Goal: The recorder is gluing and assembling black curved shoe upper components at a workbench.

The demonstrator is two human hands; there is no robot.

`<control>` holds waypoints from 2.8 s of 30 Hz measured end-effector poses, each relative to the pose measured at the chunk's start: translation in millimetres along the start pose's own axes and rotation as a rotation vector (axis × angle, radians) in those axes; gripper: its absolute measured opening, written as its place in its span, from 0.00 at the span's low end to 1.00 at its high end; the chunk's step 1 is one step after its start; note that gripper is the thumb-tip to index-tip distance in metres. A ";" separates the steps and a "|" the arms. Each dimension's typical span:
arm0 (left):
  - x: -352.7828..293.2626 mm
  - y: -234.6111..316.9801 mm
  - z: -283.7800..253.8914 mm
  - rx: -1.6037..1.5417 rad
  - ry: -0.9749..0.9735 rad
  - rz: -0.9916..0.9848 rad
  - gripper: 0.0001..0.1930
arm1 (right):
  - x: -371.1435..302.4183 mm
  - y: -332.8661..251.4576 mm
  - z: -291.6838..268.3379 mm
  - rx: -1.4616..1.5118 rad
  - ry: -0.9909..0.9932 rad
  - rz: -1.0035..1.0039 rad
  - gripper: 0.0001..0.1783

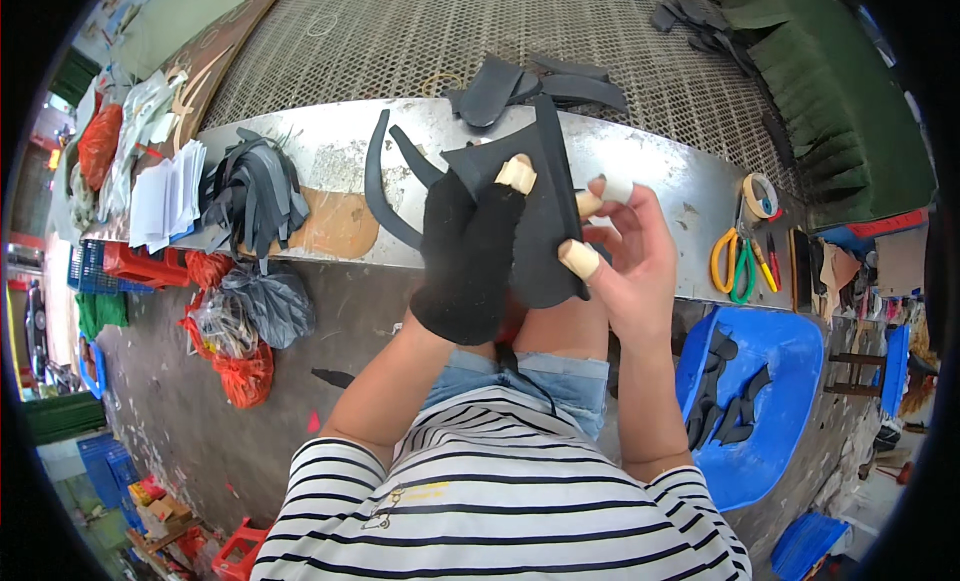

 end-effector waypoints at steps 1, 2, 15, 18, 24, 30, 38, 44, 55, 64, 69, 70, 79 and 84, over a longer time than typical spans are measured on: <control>-0.8 -0.8 4.7 -0.041 -0.040 -0.034 0.11 | 7.3 -2.1 3.5 0.079 -0.035 0.024 0.26; -0.8 -2.0 9.1 -0.081 -0.079 -0.067 0.12 | 16.1 -5.2 6.8 0.159 -0.071 0.047 0.26; 6.5 -22.8 -18.3 0.261 0.285 0.238 0.09 | -2.1 -45.0 13.7 -0.644 0.243 -0.541 0.06; 2.5 -20.0 -18.7 0.722 0.354 0.466 0.09 | 4.1 -38.3 9.9 -0.581 0.216 -0.469 0.06; 8.5 -13.6 -13.3 0.432 0.027 0.276 0.10 | 26.7 -8.7 3.9 0.194 -0.213 0.132 0.07; -5.3 5.6 7.3 0.700 0.037 0.502 0.10 | 26.4 -26.5 2.8 -0.113 0.025 -0.106 0.06; -2.0 -2.8 4.3 0.661 -0.201 0.466 0.10 | 41.0 -16.4 1.4 0.272 -0.314 0.160 0.02; -1.7 1.7 8.6 0.605 -0.305 0.452 0.09 | 40.6 -25.1 -2.2 0.070 -0.368 -0.019 0.07; 15.9 -11.3 -24.6 0.377 0.117 0.255 0.16 | 3.1 23.1 20.8 -0.059 -0.360 0.086 0.23; -2.3 56.2 10.6 1.311 -0.433 0.935 0.29 | 21.5 16.2 -26.7 0.085 -0.542 0.376 0.14; 2.7 13.0 0.4 1.111 -0.804 0.259 0.26 | 49.8 -1.2 -53.0 -0.296 -0.497 0.282 0.17; 5.3 11.3 -7.8 0.961 -0.685 0.180 0.25 | 61.8 -11.6 -68.6 -0.336 -0.196 0.046 0.17; 8.7 -21.2 -21.9 0.387 -0.371 -0.150 0.24 | -19.3 33.0 -33.5 0.318 -0.392 0.328 0.26; 3.5 -19.2 -18.0 0.515 -0.478 -0.178 0.24 | 4.2 32.5 -10.8 0.929 -0.040 0.377 0.27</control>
Point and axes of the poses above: each hand's wrist, its own x-axis towards the middle knuckle, its own z-axis out of the palm, y = z × x, the point moved 6 cm from there along x, towards the middle knuckle
